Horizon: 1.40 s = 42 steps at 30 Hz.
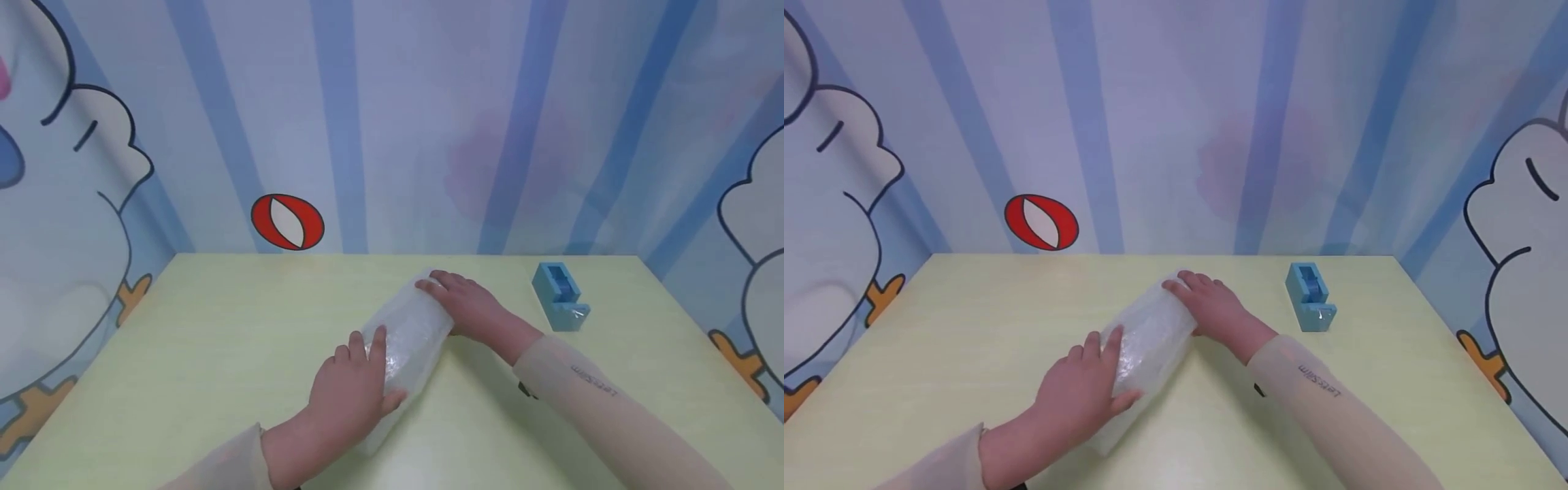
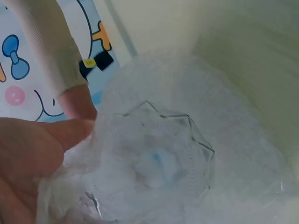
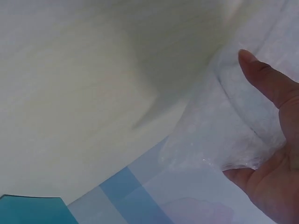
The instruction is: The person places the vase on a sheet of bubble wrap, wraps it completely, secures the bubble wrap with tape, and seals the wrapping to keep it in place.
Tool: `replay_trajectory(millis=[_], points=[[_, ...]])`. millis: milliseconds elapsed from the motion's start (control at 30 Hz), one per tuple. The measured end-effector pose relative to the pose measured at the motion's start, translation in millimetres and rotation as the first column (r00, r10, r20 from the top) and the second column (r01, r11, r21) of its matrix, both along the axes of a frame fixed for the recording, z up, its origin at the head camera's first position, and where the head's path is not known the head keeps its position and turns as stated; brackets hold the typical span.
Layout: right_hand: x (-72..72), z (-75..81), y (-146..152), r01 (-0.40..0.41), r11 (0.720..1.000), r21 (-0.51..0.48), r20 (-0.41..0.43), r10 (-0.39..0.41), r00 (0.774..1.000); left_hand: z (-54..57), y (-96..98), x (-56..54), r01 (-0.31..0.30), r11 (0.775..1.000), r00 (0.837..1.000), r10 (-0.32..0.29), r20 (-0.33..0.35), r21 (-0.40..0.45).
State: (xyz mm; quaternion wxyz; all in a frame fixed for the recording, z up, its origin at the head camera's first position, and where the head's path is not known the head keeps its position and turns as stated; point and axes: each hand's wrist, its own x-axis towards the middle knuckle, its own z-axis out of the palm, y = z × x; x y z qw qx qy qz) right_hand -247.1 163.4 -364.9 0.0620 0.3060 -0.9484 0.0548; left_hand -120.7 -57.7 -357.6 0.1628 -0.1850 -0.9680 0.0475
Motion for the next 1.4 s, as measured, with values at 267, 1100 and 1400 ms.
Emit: replay_trajectory(millis=[267,1100,1400], points=[[-16.7,-0.8,-9.2,-0.065,0.997,0.036,0.033,0.064,0.997,2.8,6.0,9.8,-0.018,0.999,0.993,0.014,0.117,0.036],[-31.5,22.3,-30.4,-0.220,0.949,0.225,0.066,0.211,0.975,43.1,-17.8,-34.7,0.207,0.942,0.880,-0.298,0.370,0.266],[-32.3,23.3,-36.3,-0.222,0.947,0.234,0.066,0.212,0.975,14.4,-21.4,-73.3,0.247,0.773,0.779,-0.517,0.354,0.585]])
